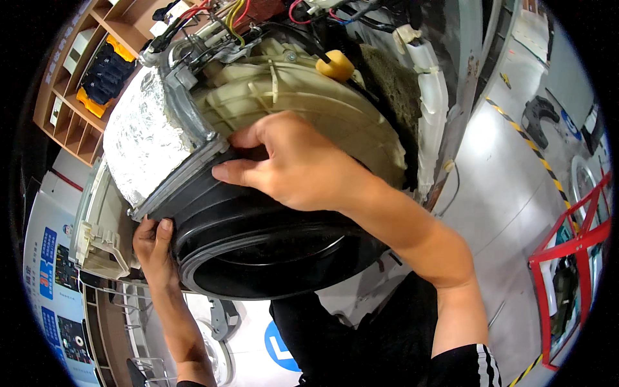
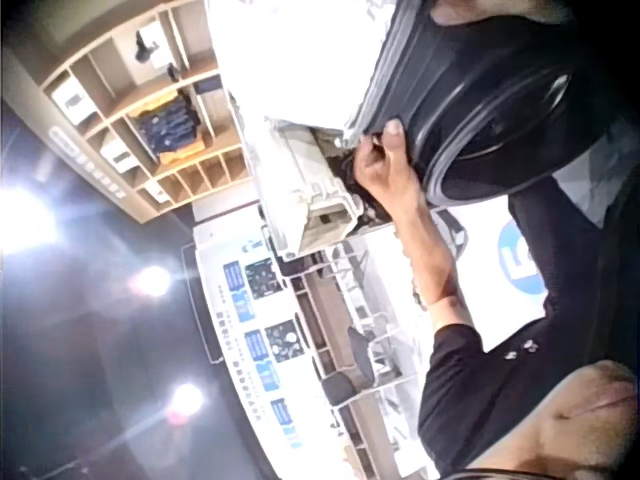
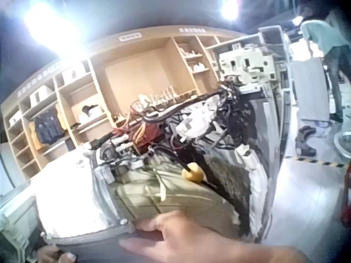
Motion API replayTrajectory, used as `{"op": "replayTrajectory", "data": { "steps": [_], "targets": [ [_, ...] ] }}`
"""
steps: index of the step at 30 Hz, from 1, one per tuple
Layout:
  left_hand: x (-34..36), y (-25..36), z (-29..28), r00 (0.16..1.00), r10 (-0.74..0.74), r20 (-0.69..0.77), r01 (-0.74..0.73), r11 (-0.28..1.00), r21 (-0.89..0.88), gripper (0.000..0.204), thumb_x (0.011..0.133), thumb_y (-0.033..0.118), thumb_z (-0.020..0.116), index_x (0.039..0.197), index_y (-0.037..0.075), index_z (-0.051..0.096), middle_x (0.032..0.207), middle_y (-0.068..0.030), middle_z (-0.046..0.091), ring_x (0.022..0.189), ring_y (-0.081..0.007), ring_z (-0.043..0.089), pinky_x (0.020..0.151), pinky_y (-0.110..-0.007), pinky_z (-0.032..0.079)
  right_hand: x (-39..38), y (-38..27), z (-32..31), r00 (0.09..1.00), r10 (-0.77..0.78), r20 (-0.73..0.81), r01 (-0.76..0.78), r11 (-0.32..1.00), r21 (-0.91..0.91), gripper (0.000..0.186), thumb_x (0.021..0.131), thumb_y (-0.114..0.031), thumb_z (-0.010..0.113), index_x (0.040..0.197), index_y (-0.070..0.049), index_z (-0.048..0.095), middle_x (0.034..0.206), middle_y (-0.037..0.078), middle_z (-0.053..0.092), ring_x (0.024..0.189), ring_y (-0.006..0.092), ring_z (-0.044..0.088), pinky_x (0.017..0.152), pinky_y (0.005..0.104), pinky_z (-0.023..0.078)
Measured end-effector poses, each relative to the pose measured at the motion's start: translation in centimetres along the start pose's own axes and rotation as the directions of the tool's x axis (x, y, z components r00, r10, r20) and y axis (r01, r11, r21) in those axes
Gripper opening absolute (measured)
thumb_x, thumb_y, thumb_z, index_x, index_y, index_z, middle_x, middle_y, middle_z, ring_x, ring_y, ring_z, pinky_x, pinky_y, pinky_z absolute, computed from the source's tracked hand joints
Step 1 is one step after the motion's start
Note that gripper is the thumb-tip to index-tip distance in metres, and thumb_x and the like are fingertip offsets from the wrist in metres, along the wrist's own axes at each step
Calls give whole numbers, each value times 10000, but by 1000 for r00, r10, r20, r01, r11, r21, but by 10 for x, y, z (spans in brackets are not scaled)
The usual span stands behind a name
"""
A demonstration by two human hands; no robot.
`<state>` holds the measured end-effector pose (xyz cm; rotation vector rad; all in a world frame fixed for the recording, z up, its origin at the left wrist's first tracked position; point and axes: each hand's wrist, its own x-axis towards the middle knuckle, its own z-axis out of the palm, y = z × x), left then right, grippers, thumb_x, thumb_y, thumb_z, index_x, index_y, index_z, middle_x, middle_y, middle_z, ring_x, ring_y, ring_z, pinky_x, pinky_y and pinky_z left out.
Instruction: The person attaches a rubber gasket to a washing machine drum, aligns a metal retaining ring around the seal, and secures it by tightening a screw with a screwdriver.
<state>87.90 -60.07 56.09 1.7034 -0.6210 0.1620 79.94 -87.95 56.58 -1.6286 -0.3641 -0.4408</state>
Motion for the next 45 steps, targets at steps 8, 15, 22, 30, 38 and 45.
{"op": "replayTrajectory", "data": {
  "steps": [8, 15, 22, 30, 38, 45],
  "targets": [
    [5, 1, -10, 1000, -8, -4, 8, 998, -57, 480, 738, 113, 828, 1135, -54, 616, 1063, -82, 641, 993, -169, 578, 939, -299, 408, -1, -10, 0, 981, 193, 25, -188, 907, 377, 338, 775, -5, 749, 1093, 26, 638, 746, 15, 620, 546, 50, 478, 481, 188, 356],
    [8, -1, -2, 988, 134, -70, -139, 988, -62, 569, 804, 185, 782, 1242, -77, 529, 1103, -94, 622, 1016, -157, 565, 947, -289, 409, 3, -11, -14, 950, 267, 164, -311, 864, 395, 232, 754, -13, 781, 926, 23, 629, 721, 45, 615, 554, 70, 537, 437, 198, 354],
    [10, 3, -10, 999, 34, 29, -31, 996, -84, 606, 825, 179, 760, 1277, -108, 476, 1131, -124, 614, 1044, -160, 560, 949, -285, 412, 2, -4, -24, 945, 224, 237, -305, 865, 399, 233, 792, -20, 748, 985, 43, 633, 796, 56, 626, 635, 99, 589, 451, 214, 399],
    [15, 3, -13, 998, 5, 65, 0, 997, -73, 616, 795, 169, 784, 1264, -106, 495, 1135, -139, 621, 1041, -173, 569, 959, -295, 411, 5, 3, -32, 936, 254, 244, -345, 802, 488, 225, 910, -138, 632, 1042, 44, 628, 881, 99, 644, 702, 174, 665, 454, 251, 490],
    [16, -6, -13, 998, 47, 34, -42, 991, -125, 577, 786, 111, 774, 1259, -98, 519, 1134, -124, 630, 1039, -165, 572, 964, -290, 404, 8, -16, -32, 897, 388, 212, -435, 858, 273, 229, 912, -178, 627, 1001, 33, 635, 922, 108, 653, 668, 167, 670, 438, 244, 497],
    [15, -9, -13, 998, 55, 40, -49, 991, -127, 572, 797, 131, 772, 1265, -84, 523, 1131, -108, 632, 1038, -152, 566, 962, -286, 402, 9, -23, -23, 826, 542, 155, -552, 722, 418, 167, 917, -190, 611, 898, -24, 602, 851, 46, 603, 652, 142, 634, 436, 221, 384]
  ]
}}
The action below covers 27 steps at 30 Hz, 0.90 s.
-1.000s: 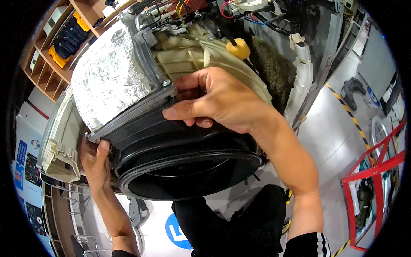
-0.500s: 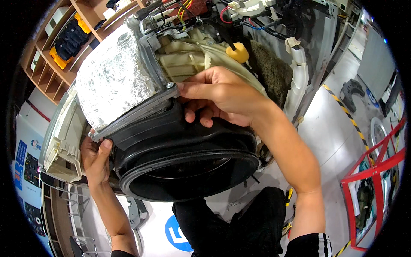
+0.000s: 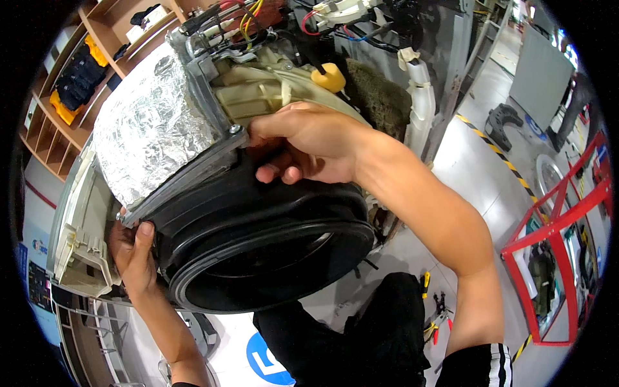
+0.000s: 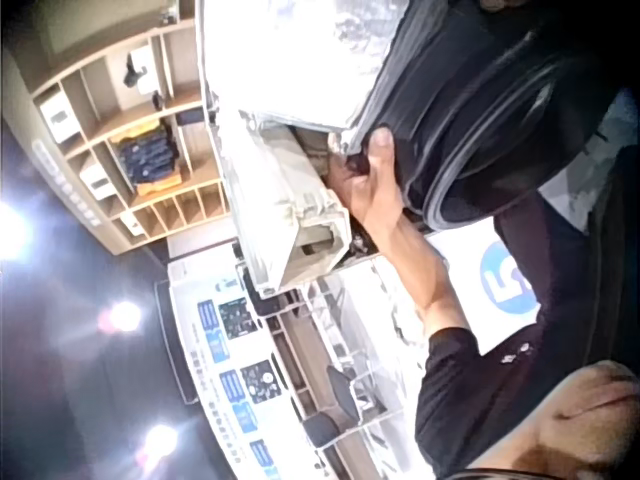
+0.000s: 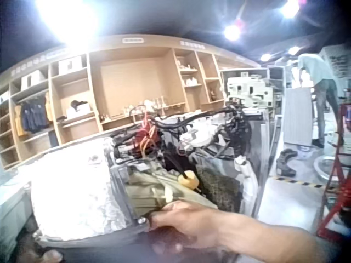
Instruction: The person attaches a rubber gasket to a washing machine drum, aligns a metal retaining ring around the seal, and secures it by tightening a screw with a screwdriver.
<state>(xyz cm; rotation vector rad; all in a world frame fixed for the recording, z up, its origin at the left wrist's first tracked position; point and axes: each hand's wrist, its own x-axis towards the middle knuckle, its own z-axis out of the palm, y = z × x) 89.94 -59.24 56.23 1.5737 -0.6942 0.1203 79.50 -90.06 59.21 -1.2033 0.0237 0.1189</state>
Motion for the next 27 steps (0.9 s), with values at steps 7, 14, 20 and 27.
{"op": "replayTrajectory", "data": {
  "steps": [7, 14, 20, 27],
  "targets": [
    [0, -7, -3, 998, 41, -47, -41, 999, 20, 630, 803, 134, 776, 1306, -99, 476, 1162, -126, 612, 1054, -169, 562, 984, -306, 393, 7, 4, 19, 972, -20, -236, 39, 996, 77, 102, 954, -172, 573, 926, -94, 632, 875, 15, 588, 652, 124, 568, 475, 226, 355],
    [-3, -11, -2, 992, 6, -122, -1, 999, 42, 617, 826, 127, 761, 1321, -93, 465, 1163, -126, 606, 1042, -159, 562, 952, -284, 416, 10, 20, 22, 930, -200, -310, 222, 974, 38, 129, 945, -185, 599, 902, -66, 618, 808, 12, 603, 591, 99, 537, 481, 224, 384],
    [-5, -12, 3, 998, 64, -6, -64, 998, 17, 514, 858, 89, 729, 1280, -94, 500, 1122, -112, 627, 1023, -135, 560, 942, -265, 411, 6, 29, 7, 942, -283, -180, 303, 948, 95, 118, 929, -181, 602, 908, -68, 628, 769, 14, 615, 662, 137, 648, 505, 224, 402],
    [-7, -2, 13, 996, 52, -78, -46, 996, 74, 513, 863, 66, 705, 1313, -73, 502, 1134, -120, 638, 1044, -142, 572, 948, -263, 410, -25, 30, 21, 926, -353, -136, 309, 913, -267, 316, 857, -90, 647, 1125, 64, 581, 675, 53, 605, 560, 145, 615, 415, 234, 372]
  ]
}}
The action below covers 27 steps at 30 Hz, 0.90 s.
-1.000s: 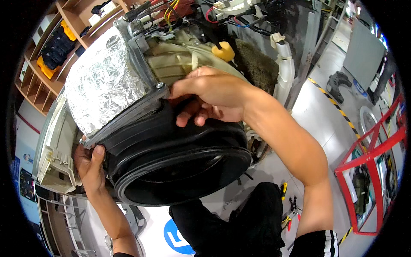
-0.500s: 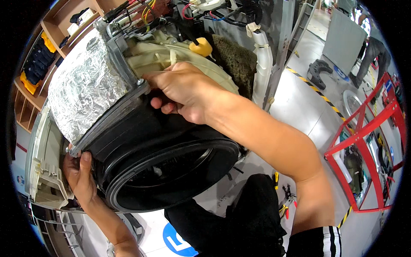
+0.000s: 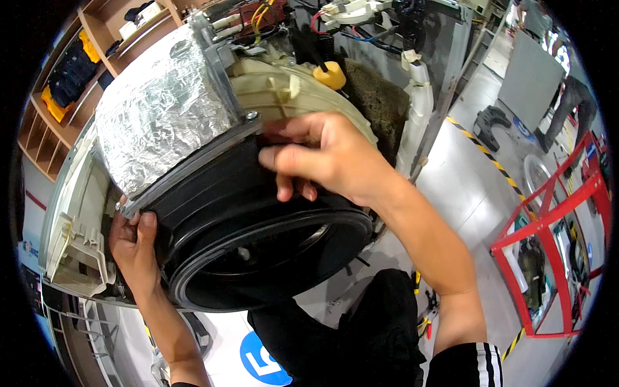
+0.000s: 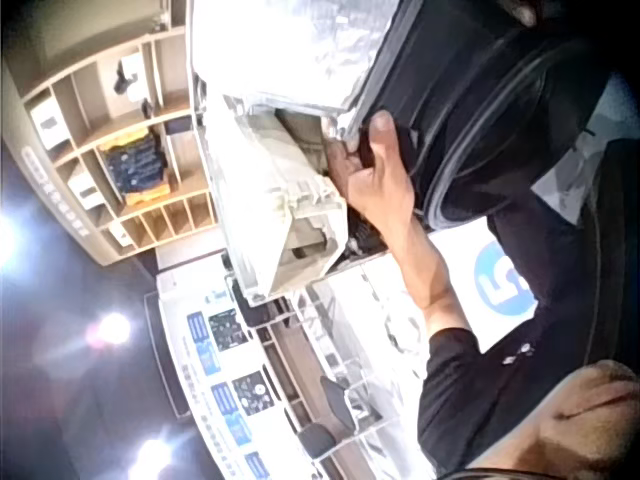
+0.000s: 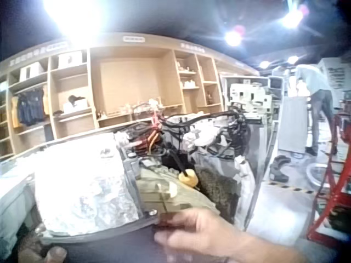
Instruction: The person attaches a rubber gasket to a washing machine drum, aligns a metal retaining ring around the seal, and secures it by tightening a screw with a screwdriver.
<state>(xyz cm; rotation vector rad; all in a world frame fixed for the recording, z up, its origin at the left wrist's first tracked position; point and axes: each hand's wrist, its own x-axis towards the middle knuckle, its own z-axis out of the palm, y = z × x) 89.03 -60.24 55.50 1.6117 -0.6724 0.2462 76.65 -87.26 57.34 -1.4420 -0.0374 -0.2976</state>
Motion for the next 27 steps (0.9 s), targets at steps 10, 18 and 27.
{"op": "replayTrajectory", "data": {
  "steps": [10, 18, 27],
  "targets": [
    [-11, 4, 1, 999, 1, 39, -10, 975, 220, 341, 764, 70, 802, 1036, -76, 656, 906, -72, 692, 868, -99, 585, 822, -246, 465, 8, 11, 1, 949, -306, -75, 182, 728, -661, 396, 729, -210, 847, 977, 65, 708, 836, 130, 691, 636, 146, 613, 589, 283, 492],
    [-8, 7, 12, 986, -160, -33, 159, 986, -42, 360, 758, 77, 832, 1040, -77, 670, 1006, -96, 680, 1007, -187, 648, 871, -290, 513, 15, 24, 1, 920, -359, -161, 241, 837, -492, 352, 703, -162, 869, 923, 67, 716, 887, 84, 723, 801, 113, 632, 761, 265, 495],
    [-6, 7, 7, 997, -82, -7, 82, 995, 60, 415, 793, 64, 788, 1111, -129, 604, 982, -119, 698, 978, -151, 646, 866, -262, 476, 7, 22, 0, 923, -379, -62, 237, 688, -686, 402, 727, -286, 853, 910, 45, 716, 866, 99, 682, 732, 165, 619, 682, 289, 482]
  ]
}}
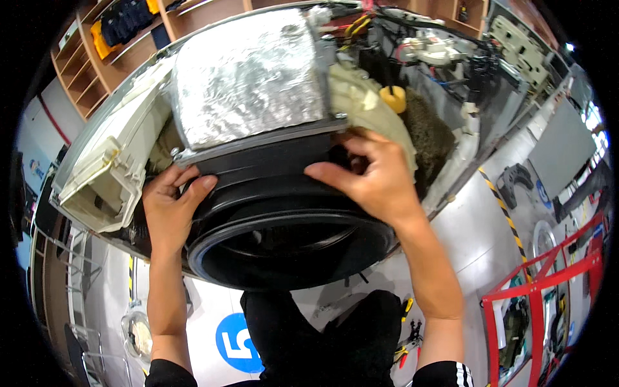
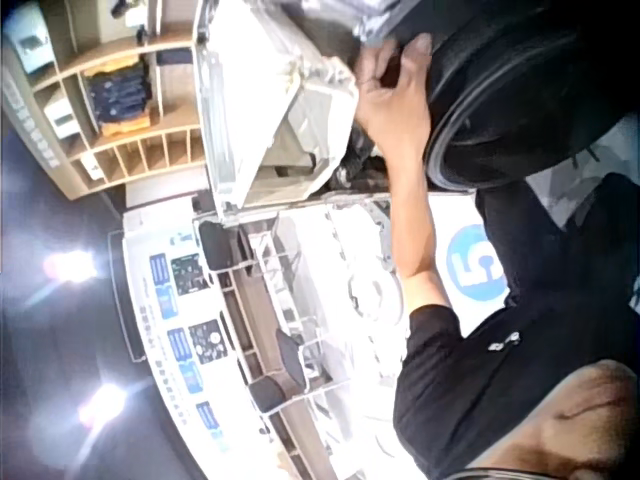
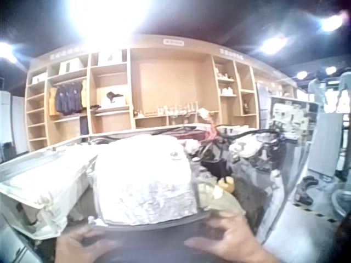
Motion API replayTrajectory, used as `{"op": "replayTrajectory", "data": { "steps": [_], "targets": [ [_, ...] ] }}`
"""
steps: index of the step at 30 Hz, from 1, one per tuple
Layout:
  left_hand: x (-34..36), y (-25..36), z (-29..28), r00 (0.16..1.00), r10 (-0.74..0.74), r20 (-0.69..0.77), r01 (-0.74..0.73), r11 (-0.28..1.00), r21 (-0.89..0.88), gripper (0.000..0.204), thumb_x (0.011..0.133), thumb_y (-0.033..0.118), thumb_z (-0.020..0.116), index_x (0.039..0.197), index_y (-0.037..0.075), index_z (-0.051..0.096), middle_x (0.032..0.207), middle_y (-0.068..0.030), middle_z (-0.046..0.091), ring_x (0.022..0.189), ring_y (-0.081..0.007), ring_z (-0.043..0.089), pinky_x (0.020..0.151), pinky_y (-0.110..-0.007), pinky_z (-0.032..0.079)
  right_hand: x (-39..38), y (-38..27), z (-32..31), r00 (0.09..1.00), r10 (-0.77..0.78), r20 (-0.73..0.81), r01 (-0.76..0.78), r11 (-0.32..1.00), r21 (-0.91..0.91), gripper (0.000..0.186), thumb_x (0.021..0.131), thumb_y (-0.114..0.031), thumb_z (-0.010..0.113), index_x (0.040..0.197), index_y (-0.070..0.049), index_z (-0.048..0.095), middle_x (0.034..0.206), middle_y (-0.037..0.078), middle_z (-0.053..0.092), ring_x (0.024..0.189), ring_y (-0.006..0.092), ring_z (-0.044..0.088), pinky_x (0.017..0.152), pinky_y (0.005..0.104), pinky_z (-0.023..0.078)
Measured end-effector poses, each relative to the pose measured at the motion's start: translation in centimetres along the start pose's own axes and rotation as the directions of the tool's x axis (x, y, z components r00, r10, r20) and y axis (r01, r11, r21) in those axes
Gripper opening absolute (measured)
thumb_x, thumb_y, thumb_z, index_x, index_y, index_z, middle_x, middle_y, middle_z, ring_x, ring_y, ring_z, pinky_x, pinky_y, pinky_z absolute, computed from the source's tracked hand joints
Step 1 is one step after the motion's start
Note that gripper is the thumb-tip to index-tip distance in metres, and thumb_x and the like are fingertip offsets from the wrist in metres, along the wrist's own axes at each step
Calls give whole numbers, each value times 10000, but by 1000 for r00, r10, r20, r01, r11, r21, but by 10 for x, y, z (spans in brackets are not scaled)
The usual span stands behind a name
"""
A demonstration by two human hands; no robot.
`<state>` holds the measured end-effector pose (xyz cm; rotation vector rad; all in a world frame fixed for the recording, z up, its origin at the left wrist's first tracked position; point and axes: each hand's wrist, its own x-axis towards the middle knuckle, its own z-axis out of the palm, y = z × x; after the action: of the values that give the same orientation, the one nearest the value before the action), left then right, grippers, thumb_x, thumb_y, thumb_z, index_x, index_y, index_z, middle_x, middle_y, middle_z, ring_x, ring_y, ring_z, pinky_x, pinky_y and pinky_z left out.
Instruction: The person attaches a rubber gasket to a washing machine drum, aligns a metal retaining ring around the seal, and secures it by tightening a screw with a screwdriver.
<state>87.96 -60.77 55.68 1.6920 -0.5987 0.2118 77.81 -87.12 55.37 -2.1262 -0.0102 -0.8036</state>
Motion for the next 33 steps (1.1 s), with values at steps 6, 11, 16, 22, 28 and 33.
{"op": "replayTrajectory", "data": {
  "steps": [6, 11, 16, 22, 28, 33],
  "targets": [
    [-1, 7, 7, 997, 68, 27, -68, 998, -20, 384, 794, 73, 784, 1090, -120, 632, 1010, -134, 688, 930, -140, 615, 857, -255, 468, 1, -3, 7, 986, -164, -39, 165, 986, 23, 319, 775, -248, 814, 867, 46, 732, 902, 156, 687, 739, 218, 651, 687, 317, 491],
    [1, 10, 9, 999, -49, -10, 47, 991, -125, 477, 771, 95, 822, 1111, -157, 604, 995, -136, 674, 906, -138, 605, 843, -246, 469, 11, 3, 6, 985, -167, -40, 171, 967, 186, 278, 758, -161, 829, 917, 46, 732, 848, 131, 707, 788, 129, 637, 688, 267, 497],
    [0, 5, 12, 1000, -19, -23, 16, 991, -131, 422, 787, 59, 796, 1108, -148, 615, 1019, -151, 692, 903, -141, 626, 840, -244, 486, 12, 7, 8, 976, -212, -48, 217, 952, 214, 309, 774, -176, 823, 906, 82, 717, 897, 121, 695, 777, 137, 619, 691, 254, 504],
    [-2, 5, 5, 1000, 0, 24, -4, 987, 159, 462, 830, 246, 782, 1129, -79, 646, 1066, -178, 695, 958, -162, 630, 864, -282, 491, 11, 5, 4, 975, -219, -43, 217, 976, -32, 362, 767, -278, 820, 831, 64, 720, 853, 130, 672, 739, 224, 630, 669, 316, 486],
    [-16, 10, -6, 933, 314, 173, -344, 922, 181, 333, 951, 188, 612, 1167, -65, 614, 1100, -198, 671, 1008, -282, 642, 883, -327, 477, 3, -2, 5, 983, -158, -98, 151, 986, -76, 326, 807, -210, 775, 921, 81, 684, 892, 131, 664, 752, 204, 617, 723, 284, 470],
    [-65, 41, -56, 738, 661, 133, -667, 686, 292, 349, 812, 16, 706, 1151, -32, 644, 1141, -211, 660, 1013, -323, 633, 898, -380, 488, -12, -9, -5, 987, -96, -130, 99, 995, 16, 282, 867, -142, 701, 1025, 90, 669, 828, 44, 598, 697, 84, 533, 653, 223, 420]
  ]
}}
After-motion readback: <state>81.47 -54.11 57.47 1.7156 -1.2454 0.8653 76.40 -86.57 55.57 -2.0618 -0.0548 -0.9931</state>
